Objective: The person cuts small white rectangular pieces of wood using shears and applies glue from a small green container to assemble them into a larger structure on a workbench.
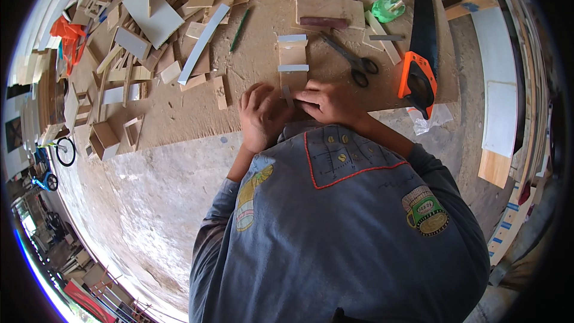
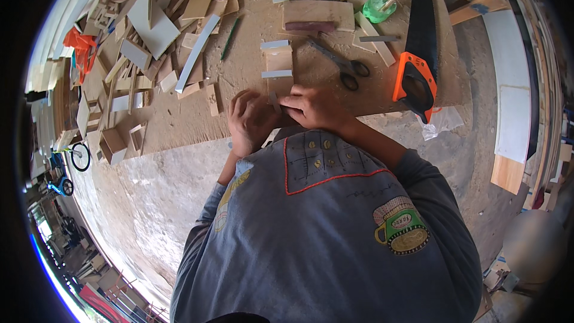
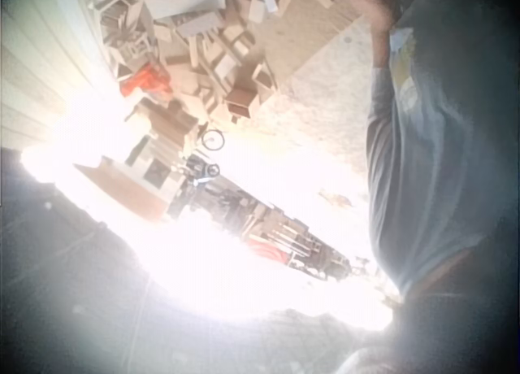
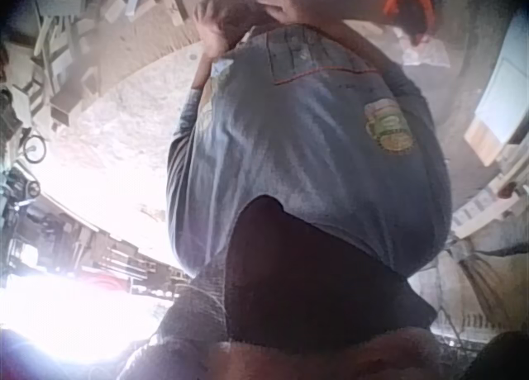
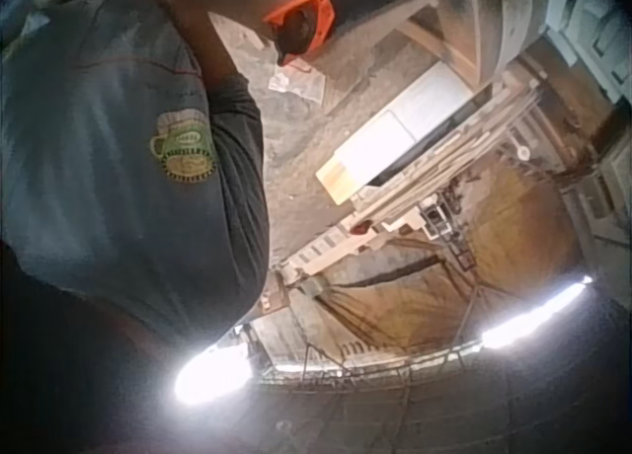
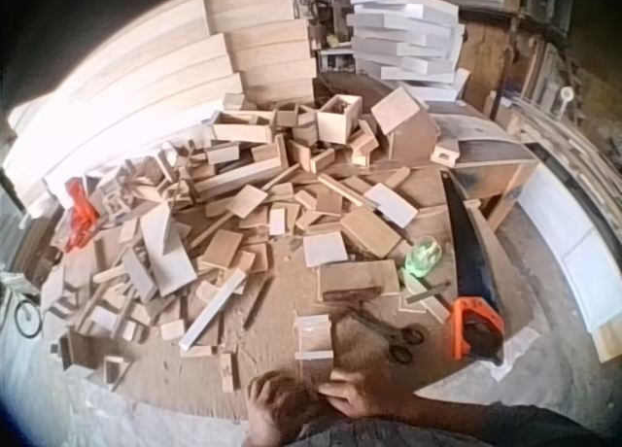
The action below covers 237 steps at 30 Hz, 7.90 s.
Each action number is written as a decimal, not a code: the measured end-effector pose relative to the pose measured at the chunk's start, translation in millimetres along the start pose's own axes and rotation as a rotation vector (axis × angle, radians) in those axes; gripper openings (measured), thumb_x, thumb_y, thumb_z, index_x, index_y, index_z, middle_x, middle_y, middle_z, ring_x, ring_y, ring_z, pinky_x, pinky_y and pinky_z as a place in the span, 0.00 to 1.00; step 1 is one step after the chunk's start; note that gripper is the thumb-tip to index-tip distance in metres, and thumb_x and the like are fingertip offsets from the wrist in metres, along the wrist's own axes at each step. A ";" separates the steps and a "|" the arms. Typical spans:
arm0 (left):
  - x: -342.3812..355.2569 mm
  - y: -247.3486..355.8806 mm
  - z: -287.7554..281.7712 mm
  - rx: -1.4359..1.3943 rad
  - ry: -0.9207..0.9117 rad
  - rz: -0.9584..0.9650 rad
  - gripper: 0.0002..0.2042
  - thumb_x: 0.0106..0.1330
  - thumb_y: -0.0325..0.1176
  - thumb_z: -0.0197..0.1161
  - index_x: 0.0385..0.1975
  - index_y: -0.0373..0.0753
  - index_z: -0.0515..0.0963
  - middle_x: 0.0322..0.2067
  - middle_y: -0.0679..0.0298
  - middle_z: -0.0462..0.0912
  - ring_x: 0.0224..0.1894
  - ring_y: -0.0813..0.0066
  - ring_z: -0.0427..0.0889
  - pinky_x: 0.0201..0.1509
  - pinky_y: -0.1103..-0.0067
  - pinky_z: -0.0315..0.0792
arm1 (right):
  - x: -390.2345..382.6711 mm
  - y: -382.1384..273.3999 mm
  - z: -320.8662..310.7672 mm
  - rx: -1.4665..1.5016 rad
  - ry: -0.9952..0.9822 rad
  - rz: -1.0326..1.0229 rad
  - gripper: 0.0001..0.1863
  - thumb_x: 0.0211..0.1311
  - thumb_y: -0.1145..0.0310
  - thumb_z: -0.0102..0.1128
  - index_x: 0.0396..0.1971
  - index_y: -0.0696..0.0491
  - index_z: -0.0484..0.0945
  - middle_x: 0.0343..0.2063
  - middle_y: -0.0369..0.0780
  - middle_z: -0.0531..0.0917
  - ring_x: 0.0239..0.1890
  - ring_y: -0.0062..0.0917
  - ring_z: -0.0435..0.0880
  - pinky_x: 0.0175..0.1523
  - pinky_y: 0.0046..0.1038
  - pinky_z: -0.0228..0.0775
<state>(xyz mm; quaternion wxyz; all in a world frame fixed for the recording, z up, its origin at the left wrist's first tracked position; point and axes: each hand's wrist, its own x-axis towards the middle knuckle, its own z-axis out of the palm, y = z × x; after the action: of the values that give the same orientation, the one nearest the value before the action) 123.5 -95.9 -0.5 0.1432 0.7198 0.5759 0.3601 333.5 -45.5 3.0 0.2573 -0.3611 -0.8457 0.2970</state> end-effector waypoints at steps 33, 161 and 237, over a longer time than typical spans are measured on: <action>9.6 -12.2 1.7 0.084 -0.028 0.087 0.15 0.52 0.33 0.71 0.41 0.43 0.83 0.42 0.65 0.82 0.53 0.59 0.77 0.56 0.63 0.67 | 10.0 1.5 14.5 -0.109 -0.043 0.098 0.22 0.57 0.67 0.59 0.54 0.47 0.80 0.37 0.46 0.82 0.31 0.41 0.84 0.35 0.39 0.78; 38.5 183.9 74.0 -1.978 0.049 -0.534 0.37 0.60 0.61 0.64 0.69 0.66 0.59 0.58 0.69 0.74 0.60 0.67 0.72 0.62 0.65 0.66 | -8.5 20.4 -185.8 1.241 0.028 0.111 0.06 0.65 0.78 0.61 0.41 0.58 0.81 0.39 0.38 0.83 0.36 0.16 0.82 0.43 0.19 0.76; 23.5 165.5 70.9 -1.884 0.232 -0.595 0.39 0.59 0.41 0.71 0.70 0.50 0.59 0.57 0.66 0.74 0.58 0.69 0.75 0.63 0.71 0.67 | 6.8 12.4 -197.0 0.219 0.241 -0.416 0.11 0.51 0.81 0.67 0.35 0.54 0.83 0.34 0.39 0.84 0.33 0.29 0.86 0.37 0.27 0.80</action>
<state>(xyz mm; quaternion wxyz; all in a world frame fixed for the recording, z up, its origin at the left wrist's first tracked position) 294.0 -108.2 60.9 0.6837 0.0985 0.2223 0.6881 463.0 29.1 132.1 0.4492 -0.1825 -0.8278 0.2822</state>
